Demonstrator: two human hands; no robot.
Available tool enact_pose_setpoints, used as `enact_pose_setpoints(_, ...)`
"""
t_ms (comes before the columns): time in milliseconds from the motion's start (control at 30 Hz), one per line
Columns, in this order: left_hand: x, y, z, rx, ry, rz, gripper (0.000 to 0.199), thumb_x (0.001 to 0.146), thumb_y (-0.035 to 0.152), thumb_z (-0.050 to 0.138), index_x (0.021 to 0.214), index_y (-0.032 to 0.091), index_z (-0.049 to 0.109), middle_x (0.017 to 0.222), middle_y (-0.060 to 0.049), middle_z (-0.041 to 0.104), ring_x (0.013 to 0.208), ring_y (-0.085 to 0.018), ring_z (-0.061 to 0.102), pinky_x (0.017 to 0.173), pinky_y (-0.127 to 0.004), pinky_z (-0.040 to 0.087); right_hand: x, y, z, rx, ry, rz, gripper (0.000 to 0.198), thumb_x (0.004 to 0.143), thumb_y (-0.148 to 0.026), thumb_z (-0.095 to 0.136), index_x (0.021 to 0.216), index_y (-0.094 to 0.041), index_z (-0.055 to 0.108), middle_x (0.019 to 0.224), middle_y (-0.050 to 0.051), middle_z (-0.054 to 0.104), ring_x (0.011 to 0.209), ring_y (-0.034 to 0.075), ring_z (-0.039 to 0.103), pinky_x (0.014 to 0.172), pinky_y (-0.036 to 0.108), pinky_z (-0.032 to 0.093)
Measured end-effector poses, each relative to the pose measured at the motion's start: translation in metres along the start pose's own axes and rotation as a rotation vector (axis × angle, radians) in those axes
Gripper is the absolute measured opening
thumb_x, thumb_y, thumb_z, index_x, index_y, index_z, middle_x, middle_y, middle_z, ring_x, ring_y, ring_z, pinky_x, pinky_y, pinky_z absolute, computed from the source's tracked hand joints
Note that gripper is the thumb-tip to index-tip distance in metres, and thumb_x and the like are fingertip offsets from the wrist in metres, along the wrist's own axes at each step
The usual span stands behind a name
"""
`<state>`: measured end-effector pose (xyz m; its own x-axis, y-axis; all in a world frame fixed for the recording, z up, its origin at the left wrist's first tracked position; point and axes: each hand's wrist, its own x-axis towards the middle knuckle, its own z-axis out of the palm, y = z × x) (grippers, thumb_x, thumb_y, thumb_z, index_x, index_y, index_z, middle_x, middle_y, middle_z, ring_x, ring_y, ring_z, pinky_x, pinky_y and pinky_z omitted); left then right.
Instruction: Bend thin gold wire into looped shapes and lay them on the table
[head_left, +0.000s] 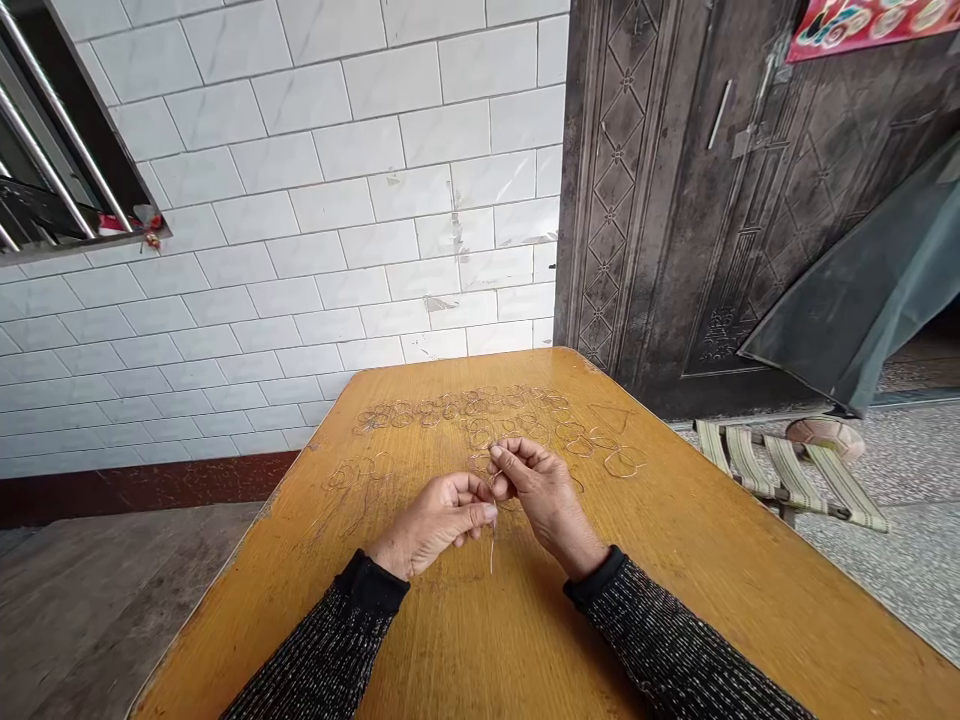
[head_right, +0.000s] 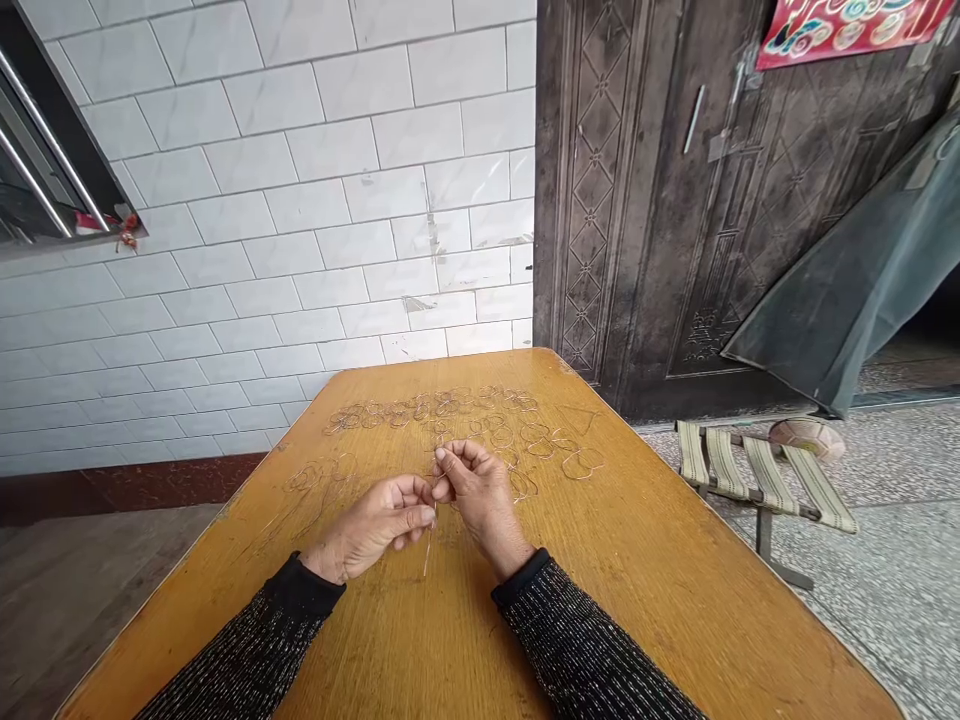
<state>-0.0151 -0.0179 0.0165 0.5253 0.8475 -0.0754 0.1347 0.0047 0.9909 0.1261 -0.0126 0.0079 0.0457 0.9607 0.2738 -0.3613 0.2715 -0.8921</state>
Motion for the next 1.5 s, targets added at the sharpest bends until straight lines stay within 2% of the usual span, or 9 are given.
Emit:
enact_pose_setpoints(267,-0.014,-0.004,0.013,0.037,0.063,-0.045,0.023,0.07,0.033,0.061,0.08,0.013,0.054,0.074,-0.001,0.059,0.048,-0.003,0.041,0.043,-0.016,0.025,0.003,0.001,-0.002,0.012,0.053,0.002,0.027,0.065,-0.04,0.066,0.066,-0.015,0.056,0.056,-0.004,0.056,0.036,0.004,0.046,0.037,0.016,0.035)
enact_pose_setpoints(467,-0.019,-0.013,0.014,0.056,0.268,0.011,0.022,0.067,0.034,0.06,0.072,0.013,0.055,0.062,0.001,0.056,0.046,-0.005,0.044,0.045,-0.018,0.034,0.002,0.004,-0.003,-0.028,0.026,0.051,0.035,0.065,-0.043,0.065,0.082,-0.014,0.058,0.064,-0.002,0.059,0.038,0.004,0.05,0.037,0.016,0.036)
enact_pose_setpoints(633,-0.042,-0.012,-0.005,0.208,0.408,0.015,0.019,0.066,0.031,0.059,0.068,0.013,0.056,0.058,0.002,0.053,0.046,-0.006,0.046,0.045,-0.02,0.038,0.002,0.008,-0.007,-0.087,0.014,0.086,0.04,0.066,-0.048,0.063,0.085,-0.014,0.057,0.067,-0.002,0.058,0.039,0.005,0.051,0.037,0.016,0.036)
enact_pose_setpoints(800,-0.066,-0.012,-0.039,0.435,0.487,-0.118,0.015,0.067,0.027,0.055,0.067,0.013,0.058,0.054,0.002,0.053,0.046,-0.008,0.049,0.045,-0.02,0.038,0.003,0.009,-0.007,-0.11,0.008,0.098,0.037,0.066,-0.049,0.062,0.076,-0.015,0.056,0.066,-0.002,0.057,0.039,0.004,0.049,0.037,0.016,0.036)
enact_pose_setpoints(933,-0.061,-0.016,-0.064,0.585,0.538,-0.24,0.01,0.068,0.02,0.05,0.063,0.013,0.055,0.053,0.003,0.052,0.045,-0.008,0.048,0.042,-0.018,0.037,0.002,0.009,-0.006,-0.12,-0.009,0.094,0.036,0.066,-0.05,0.062,0.066,-0.015,0.053,0.059,-0.002,0.055,0.038,0.005,0.046,0.037,0.017,0.035)
enact_pose_setpoints(1067,-0.05,-0.021,-0.081,0.629,0.583,-0.271,0.01,0.067,0.017,0.048,0.059,0.014,0.053,0.047,0.004,0.048,0.041,-0.007,0.045,0.04,-0.018,0.035,0.002,0.011,-0.007,-0.15,-0.018,0.106,0.035,0.067,-0.049,0.06,0.062,-0.015,0.053,0.045,-0.003,0.051,0.034,0.006,0.043,0.036,0.017,0.033)
enact_pose_setpoints(1267,-0.048,-0.025,-0.091,0.7,0.578,-0.299,0.013,0.069,0.021,0.05,0.059,0.014,0.053,0.044,0.005,0.048,0.039,-0.007,0.045,0.041,-0.018,0.034,0.003,0.012,-0.008,-0.17,-0.036,0.098,0.034,0.069,-0.048,0.058,0.061,-0.015,0.054,0.039,-0.004,0.049,0.033,0.006,0.041,0.037,0.018,0.032)
enact_pose_setpoints(1500,-0.058,-0.013,-0.086,0.822,0.595,-0.271,0.013,0.069,0.023,0.051,0.064,0.014,0.059,0.043,0.003,0.053,0.041,-0.011,0.049,0.046,-0.021,0.034,0.002,0.01,-0.007,-0.15,-0.039,0.103,0.034,0.068,-0.048,0.06,0.057,-0.016,0.053,0.036,-0.004,0.048,0.032,0.006,0.039,0.036,0.019,0.03)
